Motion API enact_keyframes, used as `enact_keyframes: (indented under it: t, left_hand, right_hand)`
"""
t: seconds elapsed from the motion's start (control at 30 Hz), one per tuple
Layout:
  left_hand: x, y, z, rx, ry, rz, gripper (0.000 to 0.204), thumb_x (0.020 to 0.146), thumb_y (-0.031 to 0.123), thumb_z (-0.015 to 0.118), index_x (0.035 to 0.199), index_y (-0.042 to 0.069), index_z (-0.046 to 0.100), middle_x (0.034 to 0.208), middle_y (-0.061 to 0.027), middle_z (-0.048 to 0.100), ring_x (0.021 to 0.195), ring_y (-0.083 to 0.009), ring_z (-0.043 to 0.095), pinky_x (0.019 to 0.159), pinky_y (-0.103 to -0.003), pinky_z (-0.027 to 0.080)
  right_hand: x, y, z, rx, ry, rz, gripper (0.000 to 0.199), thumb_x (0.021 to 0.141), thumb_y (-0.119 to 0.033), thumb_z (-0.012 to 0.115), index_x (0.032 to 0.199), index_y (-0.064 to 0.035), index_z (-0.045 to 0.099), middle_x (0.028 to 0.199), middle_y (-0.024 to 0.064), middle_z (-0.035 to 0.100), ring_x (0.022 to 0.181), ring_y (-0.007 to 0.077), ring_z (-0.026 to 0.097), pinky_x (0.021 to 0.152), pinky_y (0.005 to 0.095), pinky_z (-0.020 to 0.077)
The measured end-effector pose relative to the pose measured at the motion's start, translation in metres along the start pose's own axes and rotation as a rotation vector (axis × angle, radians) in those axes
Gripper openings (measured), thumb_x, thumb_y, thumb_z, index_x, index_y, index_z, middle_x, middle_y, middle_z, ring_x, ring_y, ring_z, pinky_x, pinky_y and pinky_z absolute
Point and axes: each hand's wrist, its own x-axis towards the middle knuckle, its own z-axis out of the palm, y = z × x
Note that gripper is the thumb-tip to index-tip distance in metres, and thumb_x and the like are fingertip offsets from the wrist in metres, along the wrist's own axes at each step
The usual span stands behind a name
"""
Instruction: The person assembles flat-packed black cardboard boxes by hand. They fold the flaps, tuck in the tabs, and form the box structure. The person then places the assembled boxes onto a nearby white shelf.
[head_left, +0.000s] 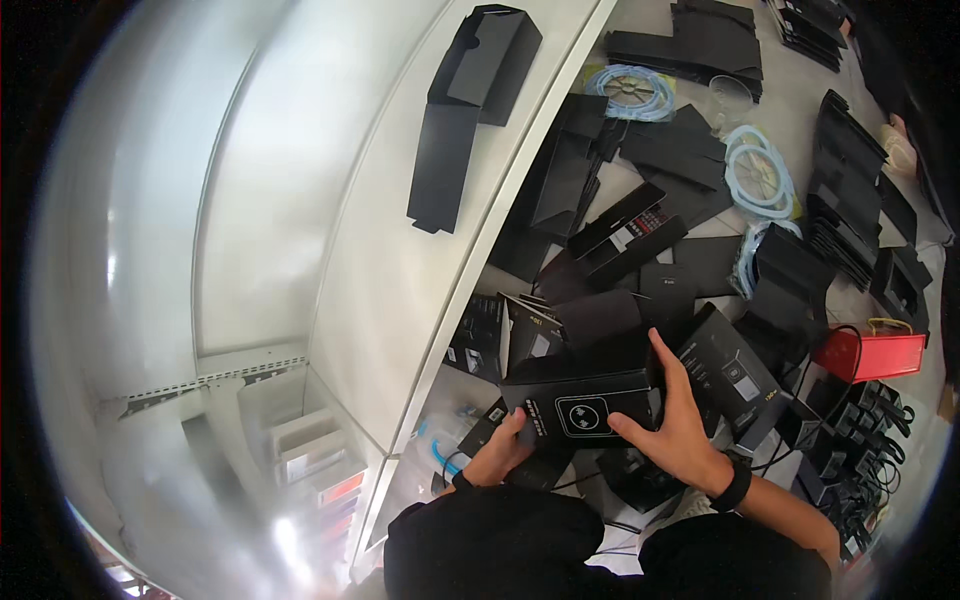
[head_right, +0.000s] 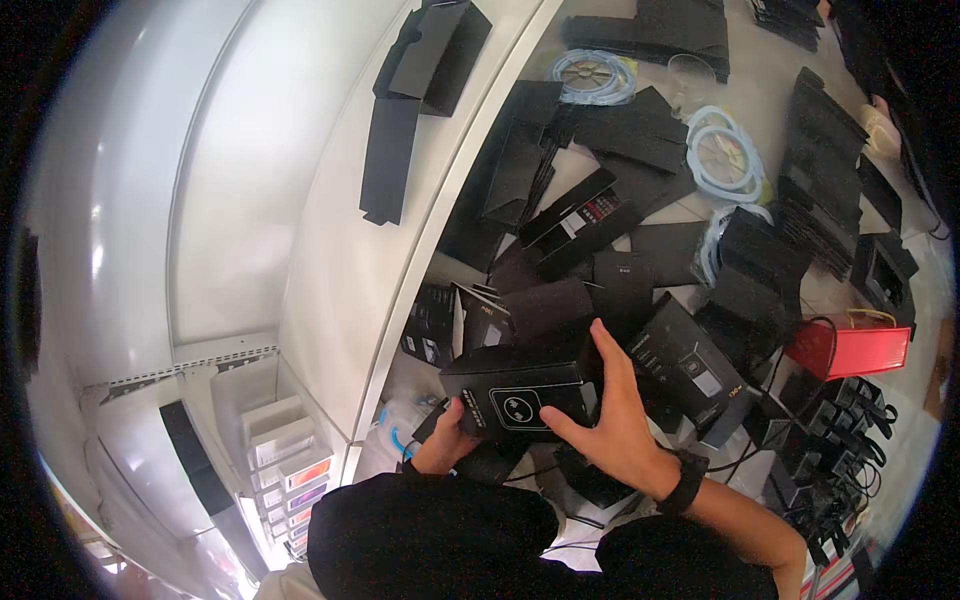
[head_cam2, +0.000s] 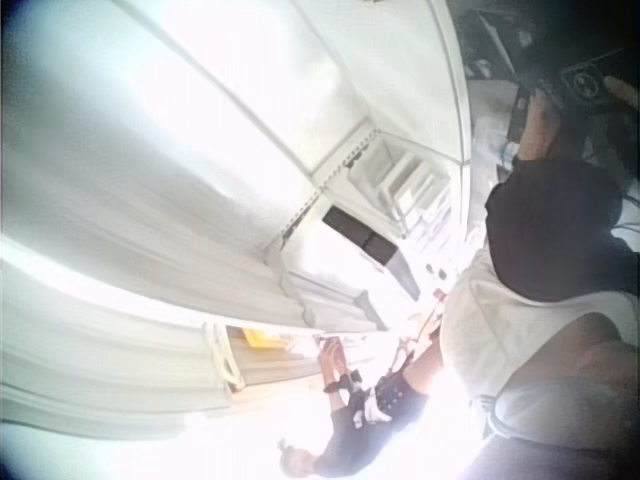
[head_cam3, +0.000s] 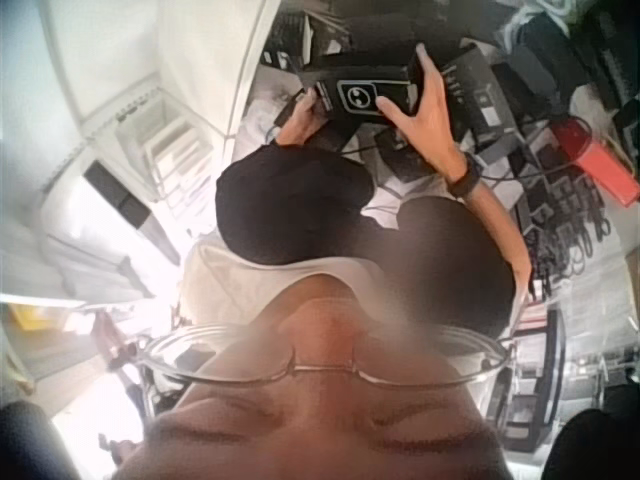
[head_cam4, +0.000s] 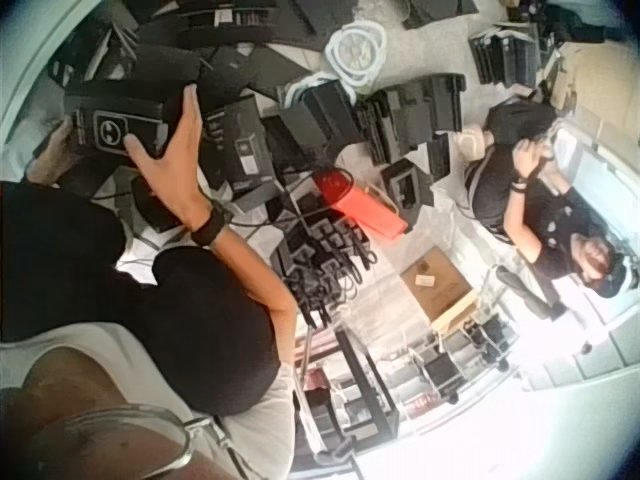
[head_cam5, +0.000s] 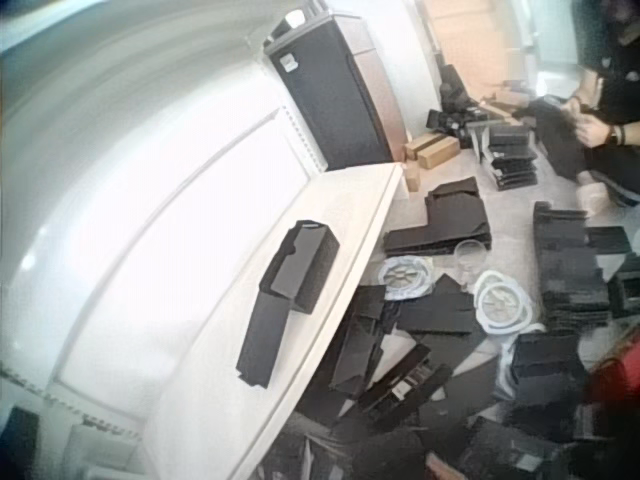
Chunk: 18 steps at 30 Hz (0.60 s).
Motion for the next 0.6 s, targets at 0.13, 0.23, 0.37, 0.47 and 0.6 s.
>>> enact_keyframes:
  t: [0.13, 0.23, 0.37, 0.47, 0.6]
  left_hand:
    - [0.013, -0.009, 0.013, 0.147, 0.1, 0.064, 0.093, 0.097, 0.064, 0.07, 0.164, 0.007, 0.038, 0.163, -0.0145, 0.049, 0.149, -0.0329, 0.049, 0.124, -0.053, 0.039]
    - [0.03, -0.007, 0.023, 0.084, 0.172, 0.023, 0.089, 0.101, 0.063, 0.066, 0.163, 0.006, 0.038, 0.162, -0.015, 0.051, 0.147, -0.0332, 0.051, 0.123, -0.053, 0.04]
    - [0.043, 0.001, 0.016, -0.112, 0.127, 0.009, 0.072, 0.108, 0.049, 0.063, 0.159, 0.002, 0.043, 0.158, -0.0151, 0.055, 0.147, -0.0302, 0.052, 0.125, -0.049, 0.038]
    - [0.049, 0.001, 0.027, -0.18, 0.069, -0.018, 0.077, 0.105, 0.054, 0.065, 0.158, 0.002, 0.045, 0.157, -0.0143, 0.055, 0.147, -0.0308, 0.051, 0.127, -0.05, 0.033]
    - [0.05, -0.005, 0.023, -0.147, 0.076, 0.003, 0.089, 0.099, 0.065, 0.066, 0.161, 0.007, 0.042, 0.16, -0.0146, 0.052, 0.146, -0.0336, 0.051, 0.124, -0.054, 0.038]
  right_hand:
    - [0.007, -0.003, -0.005, -0.018, 0.029, -0.065, 0.112, 0.086, -0.03, 0.09, 0.168, 0.0026, 0.019, 0.169, 0.027, 0.029, 0.157, 0.0398, 0.032, 0.129, 0.0466, 0.0302]
    - [0.015, 0.004, -0.008, 0.002, 0.022, 0.0, 0.114, 0.085, -0.026, 0.09, 0.17, 0.0002, 0.018, 0.17, 0.0255, 0.03, 0.158, 0.0366, 0.034, 0.129, 0.0441, 0.03]
    - [0.028, 0.009, -0.011, -0.188, -0.04, 0.01, 0.114, 0.084, -0.041, 0.089, 0.165, 0.0065, 0.024, 0.17, 0.0328, 0.026, 0.158, 0.0476, 0.029, 0.128, 0.053, 0.0296]
    - [0.031, 0.012, -0.016, -0.36, -0.067, 0.034, 0.116, 0.083, -0.049, 0.087, 0.165, 0.0044, 0.025, 0.17, 0.0344, 0.026, 0.157, 0.0527, 0.027, 0.128, 0.0582, 0.0278]
    - [0.037, 0.007, -0.022, -0.266, -0.13, 0.14, 0.12, 0.08, -0.055, 0.088, 0.166, -0.0001, 0.026, 0.17, 0.0363, 0.026, 0.157, 0.056, 0.026, 0.127, 0.0602, 0.0271]
